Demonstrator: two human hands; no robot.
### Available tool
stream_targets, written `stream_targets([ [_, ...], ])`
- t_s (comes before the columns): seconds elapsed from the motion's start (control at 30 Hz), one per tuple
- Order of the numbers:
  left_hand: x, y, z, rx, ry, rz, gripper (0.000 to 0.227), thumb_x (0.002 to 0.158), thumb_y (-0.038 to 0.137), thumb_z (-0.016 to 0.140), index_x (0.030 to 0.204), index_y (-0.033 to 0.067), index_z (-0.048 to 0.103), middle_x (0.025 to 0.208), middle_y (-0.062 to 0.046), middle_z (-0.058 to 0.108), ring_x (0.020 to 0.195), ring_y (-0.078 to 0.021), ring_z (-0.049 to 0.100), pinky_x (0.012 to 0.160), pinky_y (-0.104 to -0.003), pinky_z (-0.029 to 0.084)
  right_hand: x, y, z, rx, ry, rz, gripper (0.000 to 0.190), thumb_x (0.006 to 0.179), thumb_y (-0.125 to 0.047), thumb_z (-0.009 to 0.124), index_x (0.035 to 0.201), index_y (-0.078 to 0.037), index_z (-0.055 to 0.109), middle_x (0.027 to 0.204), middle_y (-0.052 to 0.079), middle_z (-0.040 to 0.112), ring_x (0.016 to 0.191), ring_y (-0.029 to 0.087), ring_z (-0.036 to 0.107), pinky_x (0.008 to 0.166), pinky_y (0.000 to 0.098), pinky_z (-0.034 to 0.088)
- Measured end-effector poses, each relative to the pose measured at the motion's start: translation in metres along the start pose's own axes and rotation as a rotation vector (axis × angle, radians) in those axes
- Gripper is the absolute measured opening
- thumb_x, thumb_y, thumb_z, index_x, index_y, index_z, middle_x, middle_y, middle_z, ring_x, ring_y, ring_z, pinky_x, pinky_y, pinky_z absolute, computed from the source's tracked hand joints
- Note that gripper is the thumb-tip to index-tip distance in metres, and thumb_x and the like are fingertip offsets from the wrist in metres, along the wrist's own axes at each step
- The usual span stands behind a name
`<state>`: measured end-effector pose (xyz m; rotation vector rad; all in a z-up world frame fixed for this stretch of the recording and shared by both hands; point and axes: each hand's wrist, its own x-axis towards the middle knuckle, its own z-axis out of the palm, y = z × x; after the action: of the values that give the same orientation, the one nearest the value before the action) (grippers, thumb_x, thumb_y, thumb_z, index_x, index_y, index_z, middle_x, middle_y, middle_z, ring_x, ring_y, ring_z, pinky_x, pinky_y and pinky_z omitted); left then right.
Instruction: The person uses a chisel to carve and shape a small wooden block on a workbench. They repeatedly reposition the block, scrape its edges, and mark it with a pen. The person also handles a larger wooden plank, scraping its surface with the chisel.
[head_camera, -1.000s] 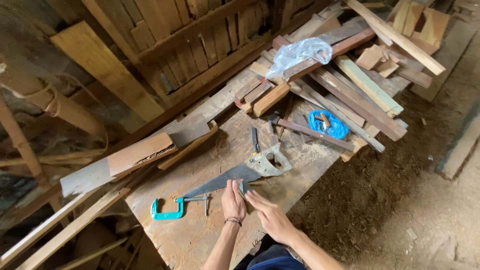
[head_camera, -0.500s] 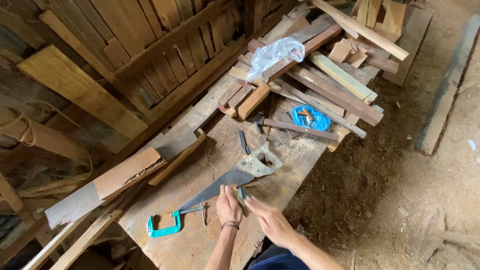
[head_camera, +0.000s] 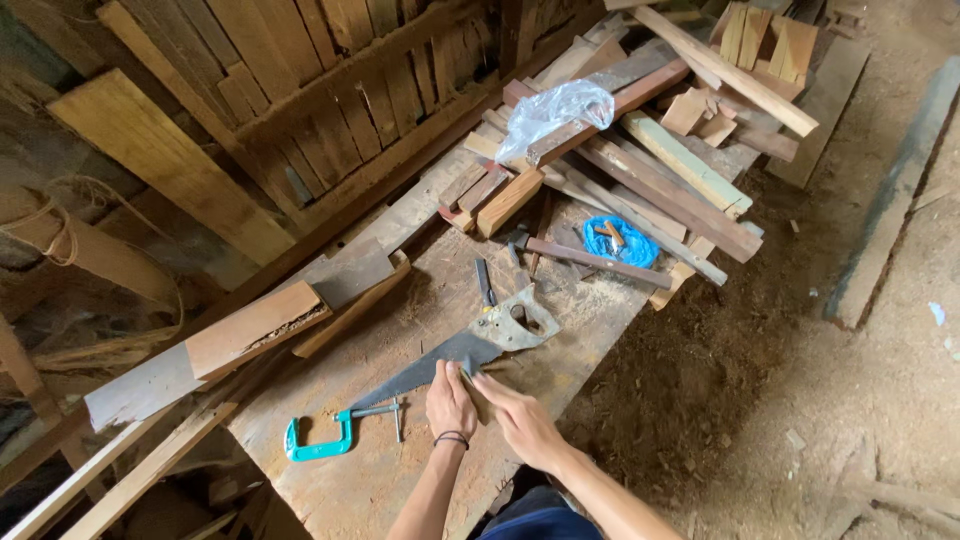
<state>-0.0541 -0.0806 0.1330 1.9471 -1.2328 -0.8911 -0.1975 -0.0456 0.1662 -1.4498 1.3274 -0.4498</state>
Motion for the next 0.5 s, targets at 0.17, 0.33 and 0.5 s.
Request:
stream_targets([
  [0.17,0.001,0.007,0.004,0.018,0.006,0.03,0.042,0.105,0.043,0.028,0.103,0.0102,0.053,0.094,-0.022,0.068,0.092,-0.0465,0.064,0.077,-0.056,0.049,0.018,-0.01,-0.001,-0.134,0.133,-0.267,0.057,0.099,0.0,0.04,0.154,-0.018,0.043,0.163,0.003,0.038,0.15,0.025,0.037,0.123,0.0455,0.028],
  [0.33,0.002,0.003,0.009,-0.005,0.087,0.135,0.042,0.108,0.043,0.031,0.102,0.008,0.053,0.098,-0.025,0.066,0.096,-0.0484,0.061,0.08,-0.057,0.048,-0.026,0.006,-0.007,-0.172,0.033,-0.065,0.052,0.101,-0.007,0.043,0.15,-0.025,0.048,0.164,-0.001,0.035,0.15,0.022,0.036,0.123,0.0422,0.026],
  [0.5,0.005,0.006,0.009,-0.024,0.013,0.036,0.043,0.105,0.043,0.03,0.106,0.0073,0.053,0.1,-0.024,0.066,0.096,-0.0469,0.063,0.081,-0.054,0.049,0.011,-0.003,-0.005,-0.032,0.106,-0.141,0.055,0.101,-0.003,0.041,0.154,-0.02,0.045,0.164,0.002,0.035,0.149,0.025,0.036,0.124,0.0411,0.028],
])
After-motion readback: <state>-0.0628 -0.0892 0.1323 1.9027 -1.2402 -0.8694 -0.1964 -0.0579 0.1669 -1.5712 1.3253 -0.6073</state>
